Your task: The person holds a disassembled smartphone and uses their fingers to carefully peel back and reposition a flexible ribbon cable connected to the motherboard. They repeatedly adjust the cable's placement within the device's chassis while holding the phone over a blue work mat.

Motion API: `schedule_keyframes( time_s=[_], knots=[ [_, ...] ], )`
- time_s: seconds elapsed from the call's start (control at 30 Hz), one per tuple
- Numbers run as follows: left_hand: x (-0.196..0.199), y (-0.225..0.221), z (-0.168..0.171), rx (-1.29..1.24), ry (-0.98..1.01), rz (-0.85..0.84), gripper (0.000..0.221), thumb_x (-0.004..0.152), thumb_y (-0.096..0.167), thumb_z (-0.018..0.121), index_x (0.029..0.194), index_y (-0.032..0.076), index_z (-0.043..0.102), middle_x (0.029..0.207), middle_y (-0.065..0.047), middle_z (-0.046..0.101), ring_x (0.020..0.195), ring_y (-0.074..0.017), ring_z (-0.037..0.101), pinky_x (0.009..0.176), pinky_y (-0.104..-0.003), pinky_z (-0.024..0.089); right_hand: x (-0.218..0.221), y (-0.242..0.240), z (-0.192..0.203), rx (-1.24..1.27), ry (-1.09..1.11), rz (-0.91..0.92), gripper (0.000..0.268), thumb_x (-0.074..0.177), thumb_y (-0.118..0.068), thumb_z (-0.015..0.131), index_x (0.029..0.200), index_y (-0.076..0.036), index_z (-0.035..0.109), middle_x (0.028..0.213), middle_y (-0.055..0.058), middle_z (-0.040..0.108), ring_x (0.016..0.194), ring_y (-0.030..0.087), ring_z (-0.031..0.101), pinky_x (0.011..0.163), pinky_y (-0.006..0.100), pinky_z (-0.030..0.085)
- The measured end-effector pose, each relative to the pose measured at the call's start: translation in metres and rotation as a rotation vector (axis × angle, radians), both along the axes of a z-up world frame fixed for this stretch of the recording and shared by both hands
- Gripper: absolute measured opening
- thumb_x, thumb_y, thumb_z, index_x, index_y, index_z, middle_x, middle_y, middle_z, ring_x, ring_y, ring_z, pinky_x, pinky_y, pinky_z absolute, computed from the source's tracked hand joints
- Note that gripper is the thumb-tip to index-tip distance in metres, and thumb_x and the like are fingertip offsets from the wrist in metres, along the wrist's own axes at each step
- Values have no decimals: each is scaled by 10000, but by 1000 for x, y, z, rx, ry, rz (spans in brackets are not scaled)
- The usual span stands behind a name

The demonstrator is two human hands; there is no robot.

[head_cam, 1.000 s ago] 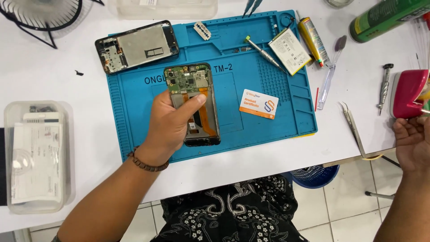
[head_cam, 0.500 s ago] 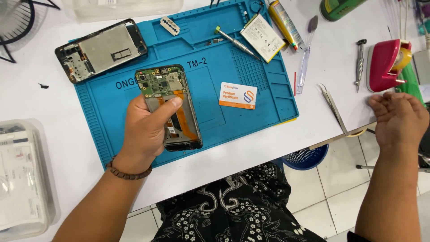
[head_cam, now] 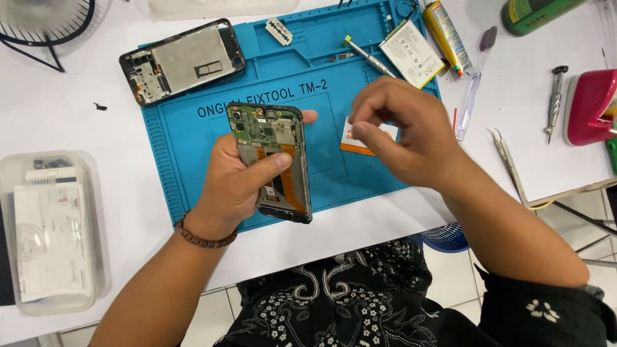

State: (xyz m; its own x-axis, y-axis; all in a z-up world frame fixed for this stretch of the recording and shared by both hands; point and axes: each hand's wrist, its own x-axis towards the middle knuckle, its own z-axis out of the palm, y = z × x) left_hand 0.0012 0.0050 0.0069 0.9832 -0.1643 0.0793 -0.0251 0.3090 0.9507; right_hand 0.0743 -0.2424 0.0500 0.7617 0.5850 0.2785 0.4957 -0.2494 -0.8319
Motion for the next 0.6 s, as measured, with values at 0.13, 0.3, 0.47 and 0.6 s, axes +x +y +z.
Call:
schedule_keyframes(
  time_s=[0.13,0.3,0.47,0.6],
  knots=[
    [1,3,4,-32,2,49,241,966,180,665,1160,40,695,1389,-183,666,1033,-205,715,845,-337,659,17,29,2,-5,-59,125,67,1032,-29,602,973,-54,583,948,96,613,844,201,571,730,305,465],
    [1,4,0,1,-53,33,269,1000,204,667,1222,52,681,1433,-159,633,1193,-254,691,947,-396,657,22,36,-3,-2,-37,163,93,1020,-10,606,946,-60,581,928,88,615,828,195,570,712,300,463],
    [-1,1,-1,8,-27,6,323,997,165,676,1294,42,652,1405,-134,651,1259,-258,682,1023,-415,660,24,37,-13,6,-32,166,90,1025,-24,610,951,-67,585,944,90,604,831,207,553,718,319,448],
    [-1,0,3,23,-4,7,285,979,153,682,1244,51,671,1316,-103,678,1089,-211,703,920,-378,651,22,38,-15,14,-30,120,89,1024,-48,661,967,-63,594,929,82,600,783,187,532,686,306,460]
  ],
)
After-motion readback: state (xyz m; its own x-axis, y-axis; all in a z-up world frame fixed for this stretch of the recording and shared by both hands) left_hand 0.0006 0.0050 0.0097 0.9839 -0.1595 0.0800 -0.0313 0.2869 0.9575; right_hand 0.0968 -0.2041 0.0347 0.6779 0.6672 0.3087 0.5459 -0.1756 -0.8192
